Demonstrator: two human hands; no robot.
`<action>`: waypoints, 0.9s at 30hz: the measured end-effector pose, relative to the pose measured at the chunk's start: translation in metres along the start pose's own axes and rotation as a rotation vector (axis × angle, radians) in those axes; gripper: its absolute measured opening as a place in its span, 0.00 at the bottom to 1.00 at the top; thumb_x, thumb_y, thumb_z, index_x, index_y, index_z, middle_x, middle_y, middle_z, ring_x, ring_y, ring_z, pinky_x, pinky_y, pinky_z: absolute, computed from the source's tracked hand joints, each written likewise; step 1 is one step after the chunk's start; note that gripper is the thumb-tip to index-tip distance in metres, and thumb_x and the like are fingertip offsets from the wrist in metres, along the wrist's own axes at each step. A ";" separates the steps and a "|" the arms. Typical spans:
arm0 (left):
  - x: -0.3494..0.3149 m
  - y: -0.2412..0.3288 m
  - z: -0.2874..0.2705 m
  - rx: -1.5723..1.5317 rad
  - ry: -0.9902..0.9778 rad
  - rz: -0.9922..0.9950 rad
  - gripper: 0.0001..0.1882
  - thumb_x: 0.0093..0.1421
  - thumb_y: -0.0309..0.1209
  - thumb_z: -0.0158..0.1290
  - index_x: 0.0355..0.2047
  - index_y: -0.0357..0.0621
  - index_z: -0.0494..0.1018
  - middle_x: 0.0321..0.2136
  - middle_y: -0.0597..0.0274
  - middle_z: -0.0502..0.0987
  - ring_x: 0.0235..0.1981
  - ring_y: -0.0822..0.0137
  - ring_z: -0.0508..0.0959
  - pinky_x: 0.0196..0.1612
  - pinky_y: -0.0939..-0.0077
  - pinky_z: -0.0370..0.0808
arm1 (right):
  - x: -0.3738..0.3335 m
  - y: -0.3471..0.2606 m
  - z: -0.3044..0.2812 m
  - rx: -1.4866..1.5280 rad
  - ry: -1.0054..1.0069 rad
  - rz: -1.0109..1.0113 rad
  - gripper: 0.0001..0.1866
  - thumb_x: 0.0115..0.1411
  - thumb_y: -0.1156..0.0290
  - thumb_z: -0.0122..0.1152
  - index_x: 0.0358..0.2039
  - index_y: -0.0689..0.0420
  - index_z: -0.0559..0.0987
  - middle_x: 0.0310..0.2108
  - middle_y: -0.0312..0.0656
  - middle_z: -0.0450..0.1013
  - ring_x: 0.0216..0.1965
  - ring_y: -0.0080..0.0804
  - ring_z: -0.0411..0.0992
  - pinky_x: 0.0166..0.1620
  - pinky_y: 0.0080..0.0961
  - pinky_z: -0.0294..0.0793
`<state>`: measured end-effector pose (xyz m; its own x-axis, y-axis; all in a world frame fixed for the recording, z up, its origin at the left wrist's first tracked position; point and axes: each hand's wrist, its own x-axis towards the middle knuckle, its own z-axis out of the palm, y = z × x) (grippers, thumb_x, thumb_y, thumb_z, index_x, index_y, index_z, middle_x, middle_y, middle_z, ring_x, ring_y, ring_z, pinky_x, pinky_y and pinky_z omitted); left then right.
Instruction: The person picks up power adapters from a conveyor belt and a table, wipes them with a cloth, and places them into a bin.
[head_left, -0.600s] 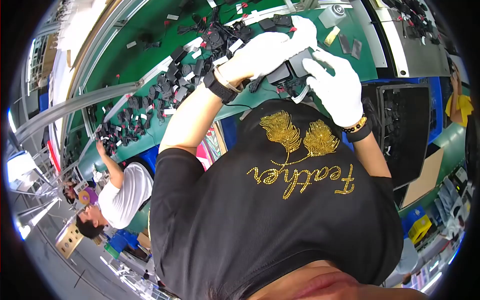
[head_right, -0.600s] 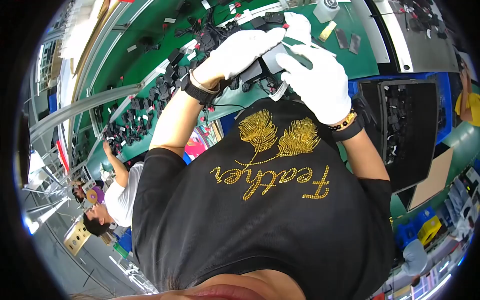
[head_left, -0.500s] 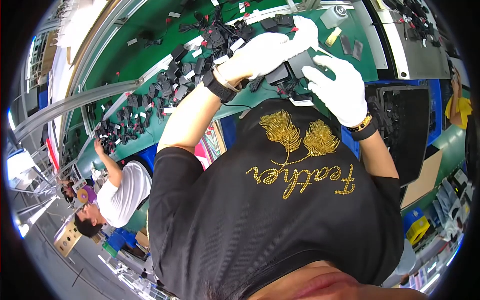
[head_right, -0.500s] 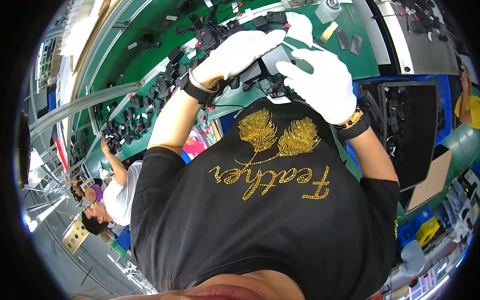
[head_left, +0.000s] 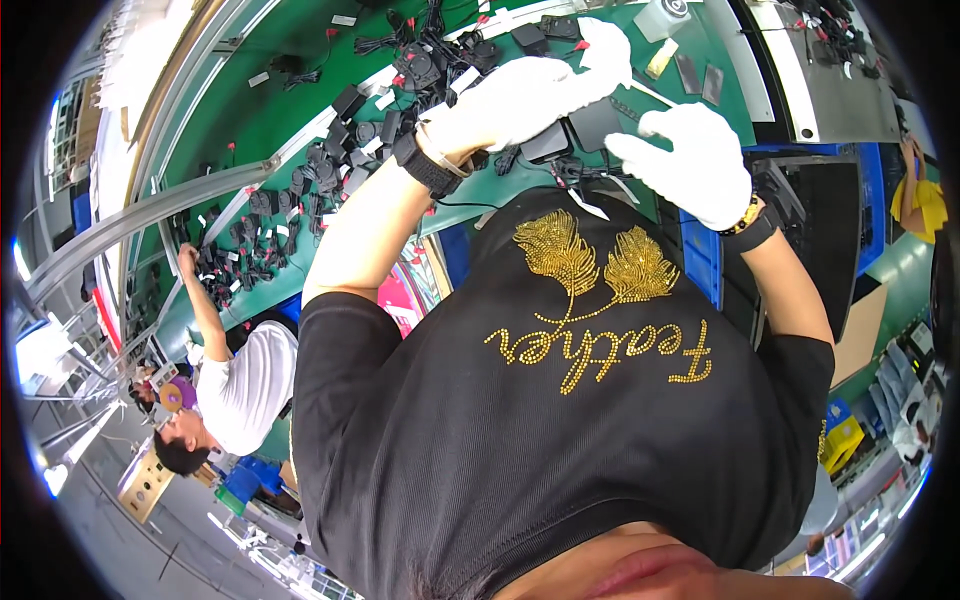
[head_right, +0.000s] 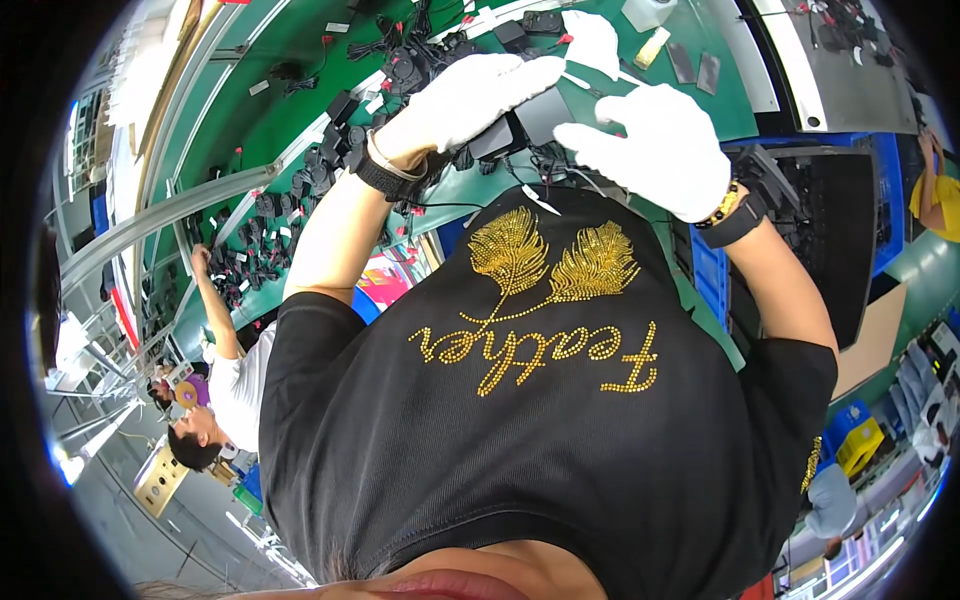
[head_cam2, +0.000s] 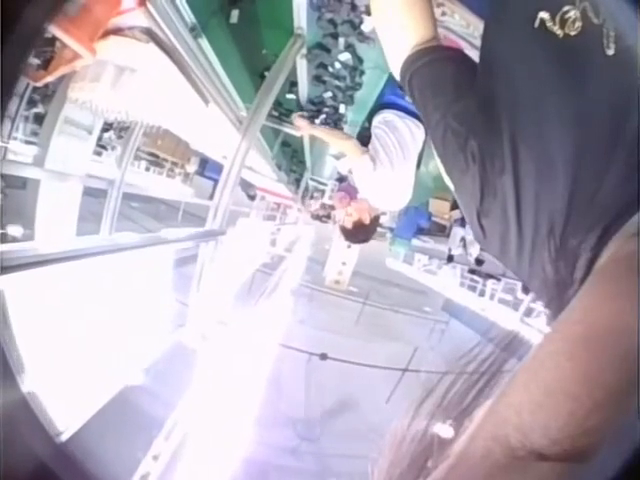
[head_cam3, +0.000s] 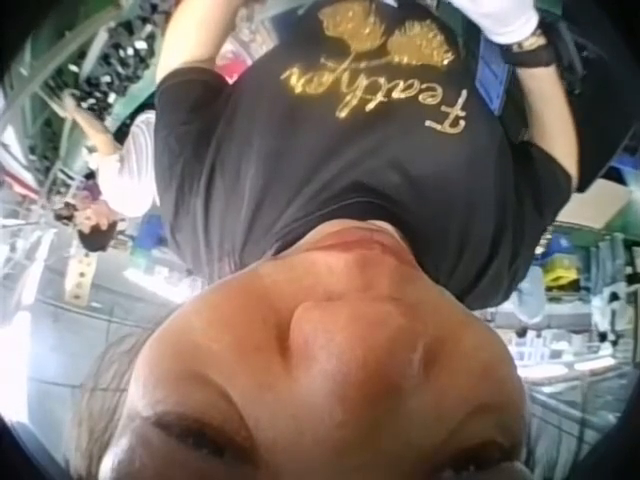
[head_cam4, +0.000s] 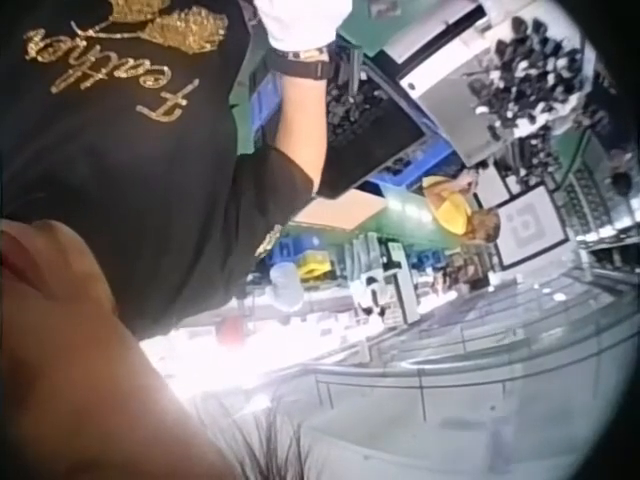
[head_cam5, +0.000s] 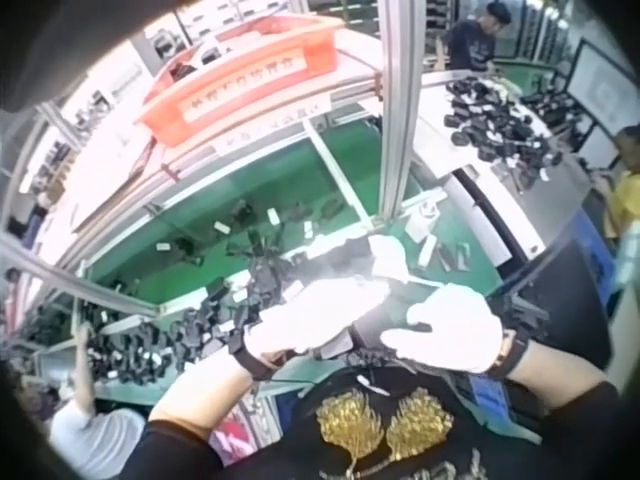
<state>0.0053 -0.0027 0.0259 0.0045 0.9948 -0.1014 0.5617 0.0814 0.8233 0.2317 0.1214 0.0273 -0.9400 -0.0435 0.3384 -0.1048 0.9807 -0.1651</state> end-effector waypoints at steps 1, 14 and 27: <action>-0.001 -0.007 0.001 0.020 0.001 0.025 0.26 0.65 0.50 0.46 0.29 0.35 0.73 0.20 0.59 0.67 0.23 0.67 0.67 0.31 0.70 0.65 | 0.003 0.000 -0.006 -0.011 0.001 -0.019 0.20 0.44 0.68 0.69 0.42 0.45 0.82 0.33 0.37 0.73 0.31 0.34 0.70 0.32 0.27 0.69; 0.003 0.048 0.008 0.042 0.100 0.000 0.18 0.60 0.45 0.52 0.37 0.42 0.77 0.31 0.56 0.77 0.32 0.60 0.78 0.36 0.72 0.74 | 0.018 -0.048 0.039 1.747 -0.042 0.902 0.23 0.68 0.60 0.47 0.54 0.66 0.68 0.46 0.59 0.72 0.42 0.43 0.75 0.46 0.33 0.74; 0.067 0.094 0.051 -0.068 0.549 0.481 0.27 0.68 0.49 0.38 0.46 0.33 0.68 0.43 0.49 0.73 0.44 0.60 0.74 0.49 0.67 0.71 | -0.109 -0.011 -0.108 1.756 0.638 0.480 0.24 0.63 0.51 0.53 0.47 0.60 0.71 0.25 0.43 0.74 0.20 0.26 0.69 0.22 0.19 0.65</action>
<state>0.1009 0.0689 0.0684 -0.1871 0.8071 0.5600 0.5494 -0.3866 0.7407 0.3702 0.1357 0.0919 -0.7883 0.5946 0.1581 -0.4549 -0.3903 -0.8005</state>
